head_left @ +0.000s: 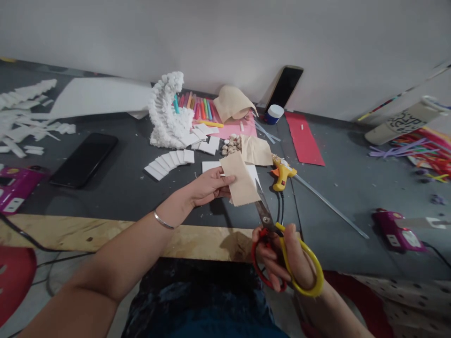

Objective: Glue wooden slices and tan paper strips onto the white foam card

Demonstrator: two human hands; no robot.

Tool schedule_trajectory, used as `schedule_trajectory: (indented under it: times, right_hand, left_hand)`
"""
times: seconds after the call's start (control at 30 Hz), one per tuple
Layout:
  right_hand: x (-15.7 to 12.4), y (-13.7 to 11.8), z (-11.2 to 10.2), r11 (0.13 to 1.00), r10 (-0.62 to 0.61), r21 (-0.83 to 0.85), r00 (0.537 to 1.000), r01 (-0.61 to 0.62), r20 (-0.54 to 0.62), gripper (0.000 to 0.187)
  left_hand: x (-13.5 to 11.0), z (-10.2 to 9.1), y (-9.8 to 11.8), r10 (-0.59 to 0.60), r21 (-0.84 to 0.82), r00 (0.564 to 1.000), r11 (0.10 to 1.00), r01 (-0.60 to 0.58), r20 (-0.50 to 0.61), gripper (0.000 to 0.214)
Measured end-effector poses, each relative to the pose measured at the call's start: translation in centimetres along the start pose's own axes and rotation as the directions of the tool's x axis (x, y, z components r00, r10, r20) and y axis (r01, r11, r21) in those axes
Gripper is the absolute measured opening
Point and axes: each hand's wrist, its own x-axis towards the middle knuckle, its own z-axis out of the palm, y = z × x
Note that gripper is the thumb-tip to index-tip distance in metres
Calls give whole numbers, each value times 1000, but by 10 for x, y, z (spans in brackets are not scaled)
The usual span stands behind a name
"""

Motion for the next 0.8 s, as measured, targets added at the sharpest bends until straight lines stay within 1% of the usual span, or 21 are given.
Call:
schedule_trajectory:
  times: [0.2, 0.33, 0.4, 0.5, 0.57, 0.63, 0.7, 0.8]
  right_hand:
    - [-3, 8, -6, 1000, -25, -5, 999, 25, -28, 67]
    - [-1, 12, -4, 997, -80, -5, 997, 80, -19, 64]
    - [0, 14, -3, 994, -113, -3, 994, 113, -12, 66]
    - [1, 15, -1, 990, -142, 3, 990, 142, 5, 76]
    - [3, 17, -1, 986, -168, 19, 985, 168, 39, 81]
    - [4, 20, -2, 981, -191, 53, 978, 187, 88, 81]
    - [6, 23, -5, 981, -187, 77, 976, 179, 116, 80]
    - [7, 23, -8, 990, -127, 68, 986, 121, 106, 80]
  left_hand:
    - [-1, 1, 1, -4, 3, 1000, 1000, 4, 7, 44]
    - [-1, 1, 1, 0, 13, 1000, 1000, 0, 10, 44]
    - [-1, 0, 0, -4, 16, 1000, 1000, 3, 25, 42]
    - [-2, 0, 1, -12, 12, 999, 1000, 11, 37, 40]
    - [-2, 0, 1, -12, 1, 999, 1000, 12, 44, 41]
    - [-2, 0, 1, -9, -13, 999, 1000, 10, 48, 42]
    - [-2, 1, 0, -9, -21, 999, 1000, 10, 46, 43]
    - [-2, 1, 0, -18, -13, 999, 1000, 19, 50, 42]
